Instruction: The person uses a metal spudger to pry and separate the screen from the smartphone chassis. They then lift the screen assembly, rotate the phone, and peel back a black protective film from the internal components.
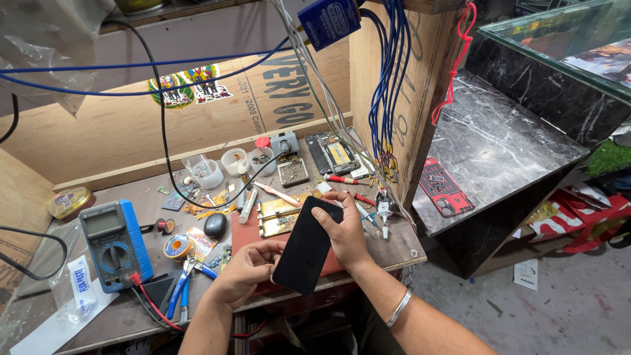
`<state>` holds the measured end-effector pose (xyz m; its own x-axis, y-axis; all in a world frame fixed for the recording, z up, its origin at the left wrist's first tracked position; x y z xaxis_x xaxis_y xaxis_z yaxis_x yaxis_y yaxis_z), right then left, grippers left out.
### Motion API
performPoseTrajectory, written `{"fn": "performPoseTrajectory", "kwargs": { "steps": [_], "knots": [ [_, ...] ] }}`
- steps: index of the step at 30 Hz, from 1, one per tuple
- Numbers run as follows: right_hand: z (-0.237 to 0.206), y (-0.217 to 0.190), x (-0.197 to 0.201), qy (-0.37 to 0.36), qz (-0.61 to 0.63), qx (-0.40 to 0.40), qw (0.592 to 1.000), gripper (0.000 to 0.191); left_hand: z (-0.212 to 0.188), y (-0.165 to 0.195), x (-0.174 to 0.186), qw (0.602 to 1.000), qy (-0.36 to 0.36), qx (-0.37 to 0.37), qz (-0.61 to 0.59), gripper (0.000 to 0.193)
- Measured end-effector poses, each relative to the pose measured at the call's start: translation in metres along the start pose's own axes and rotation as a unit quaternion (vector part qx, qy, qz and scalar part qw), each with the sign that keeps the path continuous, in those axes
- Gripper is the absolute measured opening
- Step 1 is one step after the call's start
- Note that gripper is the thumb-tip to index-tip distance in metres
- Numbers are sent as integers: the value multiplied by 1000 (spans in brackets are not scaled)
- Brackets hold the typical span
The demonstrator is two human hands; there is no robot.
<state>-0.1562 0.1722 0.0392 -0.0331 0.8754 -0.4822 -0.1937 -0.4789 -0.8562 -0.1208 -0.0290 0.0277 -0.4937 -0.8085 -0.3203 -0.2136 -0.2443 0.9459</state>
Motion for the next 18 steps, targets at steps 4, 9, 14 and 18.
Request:
{"fn": "performPoseTrajectory", "kwargs": {
  "steps": [4,9,14,18],
  "knots": [
    [-1,-1,-1,-10,12,1,1000,43,1,-3,1,1000,-9,6,0,41],
    [1,0,0,-18,10,-1,1000,44,3,-7,4,1000,-17,3,8,38],
    [1,1,0,-19,21,1,1000,44,4,-6,2,1000,-9,-3,13,36],
    [2,3,2,-18,27,-4,999,42,0,-6,-2,1000,24,2,15,34]
  ]
}}
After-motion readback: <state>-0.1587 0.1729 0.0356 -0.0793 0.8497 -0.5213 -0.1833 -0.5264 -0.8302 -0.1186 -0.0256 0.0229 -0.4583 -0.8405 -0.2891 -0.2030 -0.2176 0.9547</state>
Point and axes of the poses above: each hand's wrist, its own z-axis towards the middle knuckle, its own x-axis out of the back of the hand, y = z × x, the point moved 7 cm from there along z, towards the middle knuckle, and after that the axes turned 4 degrees about -x, right-handed, at the moved point
